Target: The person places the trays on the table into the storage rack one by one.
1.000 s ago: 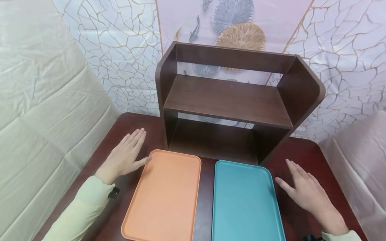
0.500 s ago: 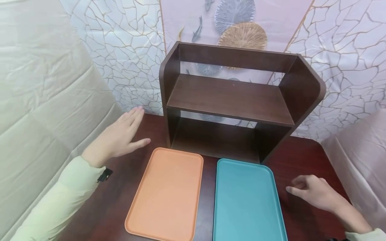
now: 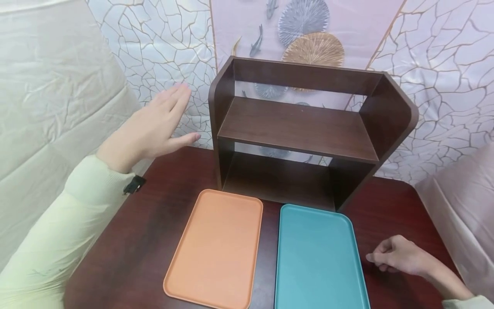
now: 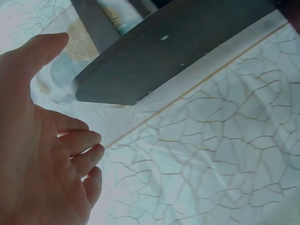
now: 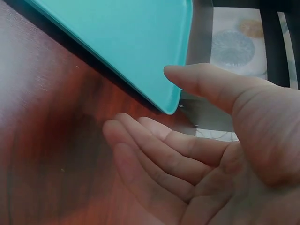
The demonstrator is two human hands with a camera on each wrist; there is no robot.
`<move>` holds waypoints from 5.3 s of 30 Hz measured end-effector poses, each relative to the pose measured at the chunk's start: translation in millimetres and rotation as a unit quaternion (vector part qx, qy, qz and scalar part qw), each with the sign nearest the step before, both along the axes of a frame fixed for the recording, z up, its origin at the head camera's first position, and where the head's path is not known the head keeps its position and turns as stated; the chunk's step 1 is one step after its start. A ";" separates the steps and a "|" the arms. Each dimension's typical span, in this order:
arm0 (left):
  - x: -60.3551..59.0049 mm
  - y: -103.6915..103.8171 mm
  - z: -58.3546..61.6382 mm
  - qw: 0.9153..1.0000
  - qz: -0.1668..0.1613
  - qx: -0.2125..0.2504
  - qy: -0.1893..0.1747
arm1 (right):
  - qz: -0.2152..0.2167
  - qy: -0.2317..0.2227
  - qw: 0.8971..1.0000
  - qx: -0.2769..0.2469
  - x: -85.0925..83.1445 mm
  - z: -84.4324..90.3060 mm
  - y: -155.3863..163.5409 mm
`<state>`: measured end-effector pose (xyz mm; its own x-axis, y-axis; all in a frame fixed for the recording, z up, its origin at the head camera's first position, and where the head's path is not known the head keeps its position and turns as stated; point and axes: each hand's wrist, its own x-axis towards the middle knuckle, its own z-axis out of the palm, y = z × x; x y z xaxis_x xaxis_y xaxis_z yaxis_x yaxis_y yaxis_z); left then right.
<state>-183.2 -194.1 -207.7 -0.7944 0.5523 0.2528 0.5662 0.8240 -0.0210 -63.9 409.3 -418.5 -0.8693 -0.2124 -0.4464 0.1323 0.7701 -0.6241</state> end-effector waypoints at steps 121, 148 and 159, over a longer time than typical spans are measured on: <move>-59.3 54.0 6.7 0.996 -0.028 -0.038 0.074 | -0.045 0.070 0.980 -0.183 -27.9 172.1 -101.8; -58.9 54.7 5.7 0.996 -0.020 -0.036 0.074 | -0.077 0.089 0.978 -0.173 -148.9 198.6 -159.8; -58.3 54.4 4.2 0.996 -0.017 -0.032 0.082 | -0.077 0.085 0.981 -0.157 -172.4 196.6 -170.3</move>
<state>-241.5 -139.7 -203.5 -0.7265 0.5972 0.3400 0.5782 0.7986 -0.1673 -236.3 239.0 -221.9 -0.9580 -0.1763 -0.2261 0.1057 0.5159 -0.8501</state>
